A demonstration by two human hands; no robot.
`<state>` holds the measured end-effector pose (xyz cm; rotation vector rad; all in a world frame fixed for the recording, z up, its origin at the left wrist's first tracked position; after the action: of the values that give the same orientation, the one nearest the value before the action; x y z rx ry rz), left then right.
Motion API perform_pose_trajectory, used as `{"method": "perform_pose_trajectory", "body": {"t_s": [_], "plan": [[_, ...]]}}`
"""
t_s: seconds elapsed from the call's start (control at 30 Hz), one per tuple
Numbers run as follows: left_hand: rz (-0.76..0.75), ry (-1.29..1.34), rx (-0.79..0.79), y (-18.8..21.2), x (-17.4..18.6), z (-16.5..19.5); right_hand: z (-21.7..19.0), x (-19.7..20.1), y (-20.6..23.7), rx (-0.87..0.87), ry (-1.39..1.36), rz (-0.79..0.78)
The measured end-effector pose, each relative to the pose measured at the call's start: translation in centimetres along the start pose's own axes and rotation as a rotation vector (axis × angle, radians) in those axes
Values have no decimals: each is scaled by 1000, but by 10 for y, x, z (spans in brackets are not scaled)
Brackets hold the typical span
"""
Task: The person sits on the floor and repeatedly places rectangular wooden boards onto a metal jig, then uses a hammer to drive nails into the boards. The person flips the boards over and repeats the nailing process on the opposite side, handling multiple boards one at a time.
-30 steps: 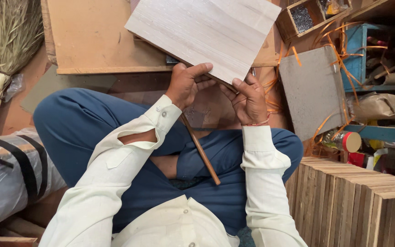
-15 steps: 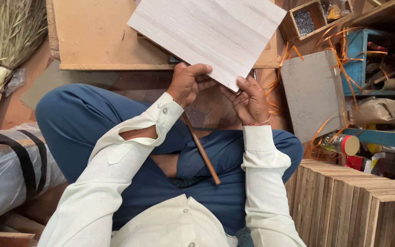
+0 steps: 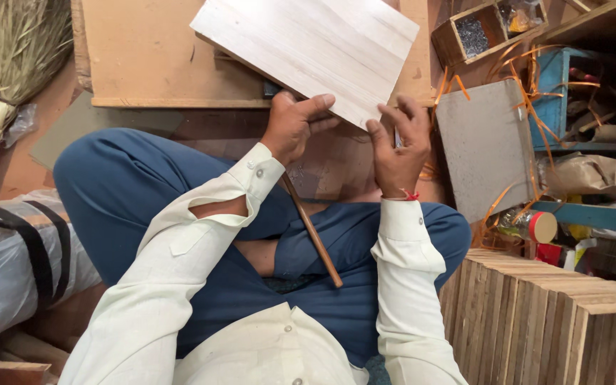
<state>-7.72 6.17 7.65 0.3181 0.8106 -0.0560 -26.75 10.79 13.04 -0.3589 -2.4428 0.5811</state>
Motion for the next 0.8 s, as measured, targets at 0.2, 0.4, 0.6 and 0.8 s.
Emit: {"method": "perform_pose_trajectory", "body": {"t_s": [0.2, 0.4, 0.6, 0.8], "plan": [[0, -64, -63, -2, 7, -11, 4, -15, 0, -13, 13, -60], [111, -65, -110, -12, 15, -21, 42, -12, -7, -451, -539, 233], [159, -147, -99, -20, 21, -27, 70, -20, 6, -861, -830, 23], [80, -306, 72, -17, 18, -27, 114, -25, -20, -814, -939, 67]]}}
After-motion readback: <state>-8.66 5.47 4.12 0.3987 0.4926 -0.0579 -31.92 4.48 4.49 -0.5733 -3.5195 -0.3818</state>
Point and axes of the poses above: each hand's wrist, its own y-axis away from the middle knuckle, its own x-axis out of the back of the hand, z = x × y, the point moved 2 cm from there along -y, towards the middle knuckle, and after that the axes turned 1 degree about z, right-handed, at the moved point
